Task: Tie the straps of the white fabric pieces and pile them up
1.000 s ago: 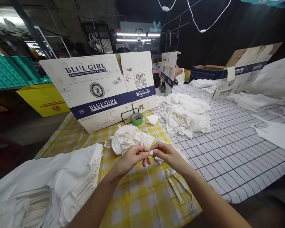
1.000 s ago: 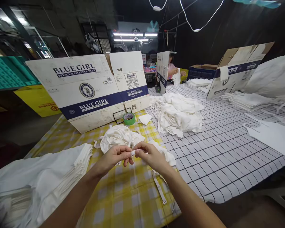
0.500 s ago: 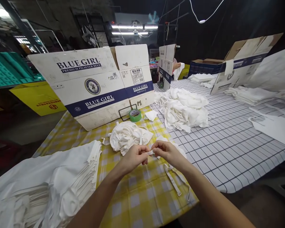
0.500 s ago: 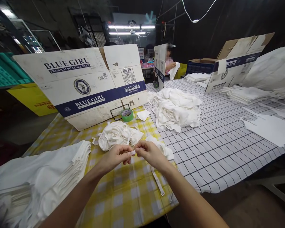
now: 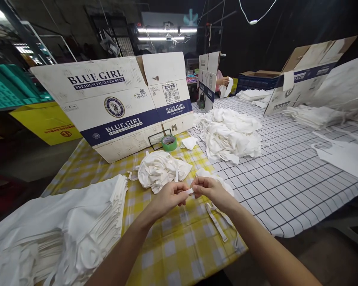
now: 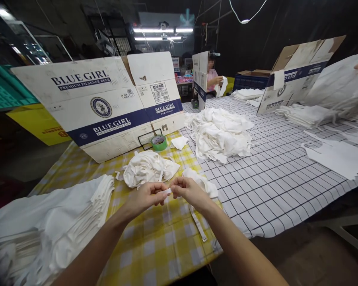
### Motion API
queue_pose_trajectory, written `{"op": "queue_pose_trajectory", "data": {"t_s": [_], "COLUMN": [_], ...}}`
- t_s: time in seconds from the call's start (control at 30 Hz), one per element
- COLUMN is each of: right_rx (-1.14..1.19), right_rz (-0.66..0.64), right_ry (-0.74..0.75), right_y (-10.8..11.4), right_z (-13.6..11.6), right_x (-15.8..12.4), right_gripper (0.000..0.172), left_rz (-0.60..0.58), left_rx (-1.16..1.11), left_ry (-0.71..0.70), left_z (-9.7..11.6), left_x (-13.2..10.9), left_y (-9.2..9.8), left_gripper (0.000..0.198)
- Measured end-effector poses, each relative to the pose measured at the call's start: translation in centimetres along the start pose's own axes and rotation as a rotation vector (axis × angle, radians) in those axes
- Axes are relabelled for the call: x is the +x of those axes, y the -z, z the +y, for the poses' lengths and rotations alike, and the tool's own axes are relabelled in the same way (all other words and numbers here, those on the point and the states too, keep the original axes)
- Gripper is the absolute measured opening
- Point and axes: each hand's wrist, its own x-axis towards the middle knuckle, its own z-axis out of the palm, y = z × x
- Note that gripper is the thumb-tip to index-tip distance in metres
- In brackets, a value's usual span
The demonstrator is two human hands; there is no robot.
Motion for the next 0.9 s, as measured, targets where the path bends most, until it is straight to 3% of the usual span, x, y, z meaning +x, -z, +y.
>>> {"op": "queue_pose_trajectory", "data": {"t_s": [0.33,0.57,0.9], "right_rx": [-0.099,-0.027,0.015], "right_rz": [0.020,0.021,0.022], "right_ry": [0.006,-0.061,-0.089], "right_y": [-0.4,-0.9,-0.7], "right_z": [0.3,0.7,2.0], "right_x": [-0.3,-0.5,-1.0], "right_gripper": [0.014,0.021,0.023], "left_rz": [0.091,0.011,-0.024], "left_rx": [0.055,-0.113,-0.077], "left_ry": [-0.015,-0.024,-0.002], "left_z": [-2.2,-2.7,-3.8], "left_x": [0.6,0.1,-0.2], "left_y": [-1.0,-0.7,-1.2], "left_gripper": [0.025,0.020,0.020]}}
